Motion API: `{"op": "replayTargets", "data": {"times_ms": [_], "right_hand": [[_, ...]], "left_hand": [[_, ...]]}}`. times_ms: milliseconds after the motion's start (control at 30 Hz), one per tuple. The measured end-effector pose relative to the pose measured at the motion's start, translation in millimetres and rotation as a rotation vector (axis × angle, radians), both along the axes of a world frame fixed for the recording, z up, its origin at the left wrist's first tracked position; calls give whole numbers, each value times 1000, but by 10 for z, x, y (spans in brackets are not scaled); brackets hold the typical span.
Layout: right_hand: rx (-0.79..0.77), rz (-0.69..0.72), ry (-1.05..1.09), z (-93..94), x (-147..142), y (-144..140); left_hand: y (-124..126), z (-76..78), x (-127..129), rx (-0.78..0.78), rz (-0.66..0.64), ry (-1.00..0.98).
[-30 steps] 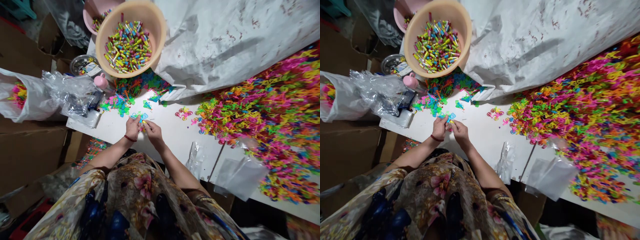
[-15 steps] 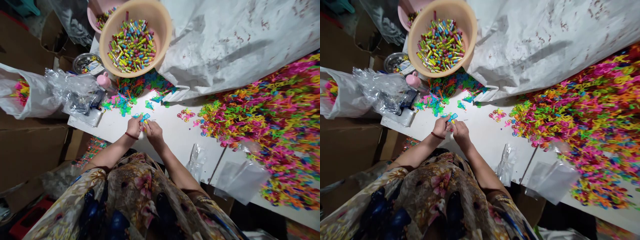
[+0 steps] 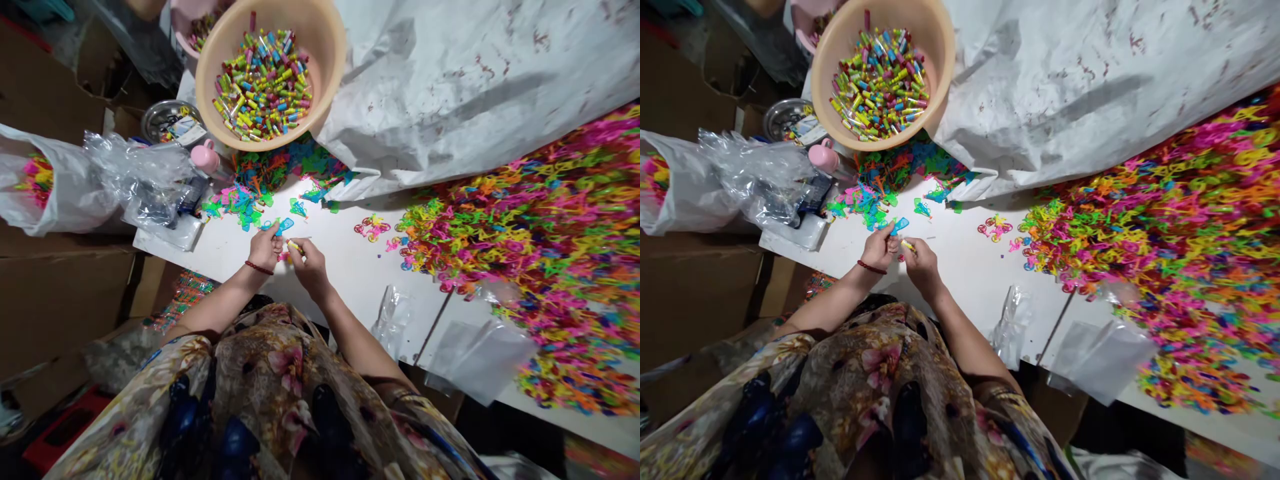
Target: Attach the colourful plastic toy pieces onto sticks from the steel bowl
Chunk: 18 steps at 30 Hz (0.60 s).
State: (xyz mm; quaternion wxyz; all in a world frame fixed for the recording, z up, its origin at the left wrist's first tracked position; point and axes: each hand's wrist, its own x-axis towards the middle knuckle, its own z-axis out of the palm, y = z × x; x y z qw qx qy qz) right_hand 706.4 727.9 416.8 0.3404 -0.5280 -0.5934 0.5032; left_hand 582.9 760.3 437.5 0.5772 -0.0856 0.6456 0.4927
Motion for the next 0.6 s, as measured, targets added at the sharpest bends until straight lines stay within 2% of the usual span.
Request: {"op": "replayTargets", "data": {"times_ms": [100,267,367,600], "right_hand": [[-14,53,38,2,-24,-12],[-16,29,43,-62,-32,-33],[-6,59,40,-90,-5,-29],[85,91,-13,-124,43,-5]], "left_hand": [[-40,17,93,15,-26,14],[-81,24,212,48,-15,57],[-95,-16,200,64,-20,55],[-126,-74,136,109,-140,89]]}}
